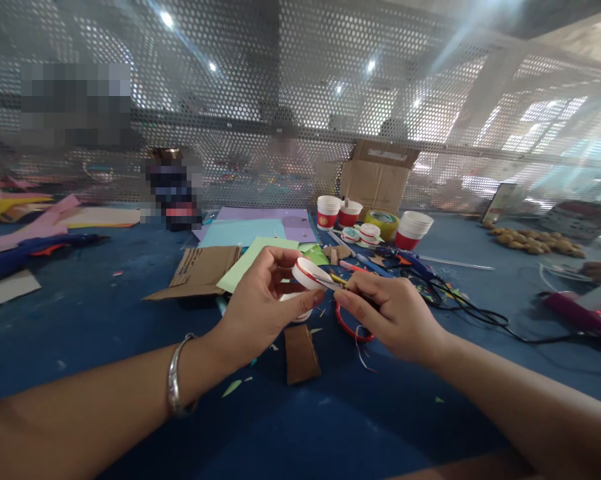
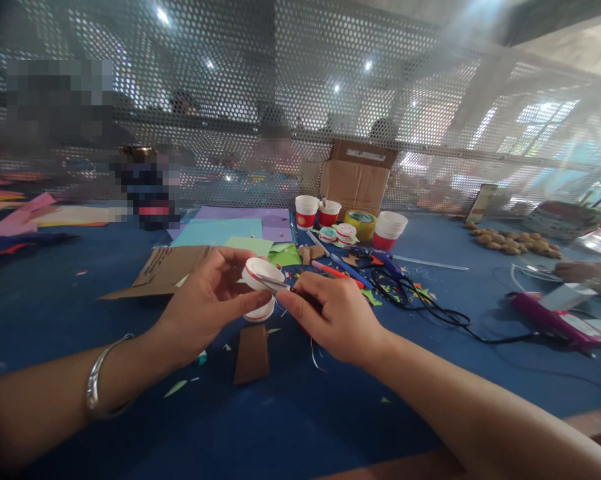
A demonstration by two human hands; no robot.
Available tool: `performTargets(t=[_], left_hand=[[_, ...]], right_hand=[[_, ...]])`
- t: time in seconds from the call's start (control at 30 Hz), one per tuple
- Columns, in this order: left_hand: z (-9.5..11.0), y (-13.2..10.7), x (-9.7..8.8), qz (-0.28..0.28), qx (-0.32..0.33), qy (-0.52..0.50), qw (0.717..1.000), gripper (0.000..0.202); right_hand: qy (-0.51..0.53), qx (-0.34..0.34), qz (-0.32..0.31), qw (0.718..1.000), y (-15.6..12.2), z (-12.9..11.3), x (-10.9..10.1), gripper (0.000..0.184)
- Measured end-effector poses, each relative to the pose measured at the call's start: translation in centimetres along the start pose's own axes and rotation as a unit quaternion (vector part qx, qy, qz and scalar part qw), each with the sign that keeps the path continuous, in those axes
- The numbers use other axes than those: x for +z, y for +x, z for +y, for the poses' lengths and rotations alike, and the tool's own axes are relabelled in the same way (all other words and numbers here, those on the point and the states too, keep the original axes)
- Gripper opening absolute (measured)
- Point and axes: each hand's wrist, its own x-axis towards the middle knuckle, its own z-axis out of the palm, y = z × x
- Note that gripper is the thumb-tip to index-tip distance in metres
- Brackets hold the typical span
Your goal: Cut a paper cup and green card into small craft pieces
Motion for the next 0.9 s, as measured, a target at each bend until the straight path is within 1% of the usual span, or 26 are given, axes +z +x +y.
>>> performTargets(t=[0.13, 0.37, 0.63, 0.73, 0.9], left_hand=[[0.02, -0.05, 0.11, -0.005, 0.01, 0.004, 1.0, 0.05], [0.33, -0.13, -0.05, -0.016, -0.042, -0.015, 0.999, 0.052], [0.29, -0.23, -0.05, -0.011, -0.057, -0.013, 0.998, 0.048], [0.48, -0.26, 0.08, -0.025, -0.059, -0.009, 0.998, 0.045], [0.97, -0.48, 0.4, -0.059, -0.094, -0.024, 0.994, 0.044]], right_hand=[[0.006, -0.005, -0.003, 1.0, -0.1, -0.1, -0.04, 0.041], [-0.002, -0.008, -0.003, 1.0, -0.05, -0.15, -0.26, 0.041], [-0.003, -0.016, 0.003, 1.0, -0.03, -0.13, -0.27, 0.038], [-0.005, -0.014, 0.001, 1.0, -0.04, -0.11, -0.2, 0.039], [-0.005, -0.003, -0.014, 1.0, -0.07, -0.11, -0.07, 0.038]])
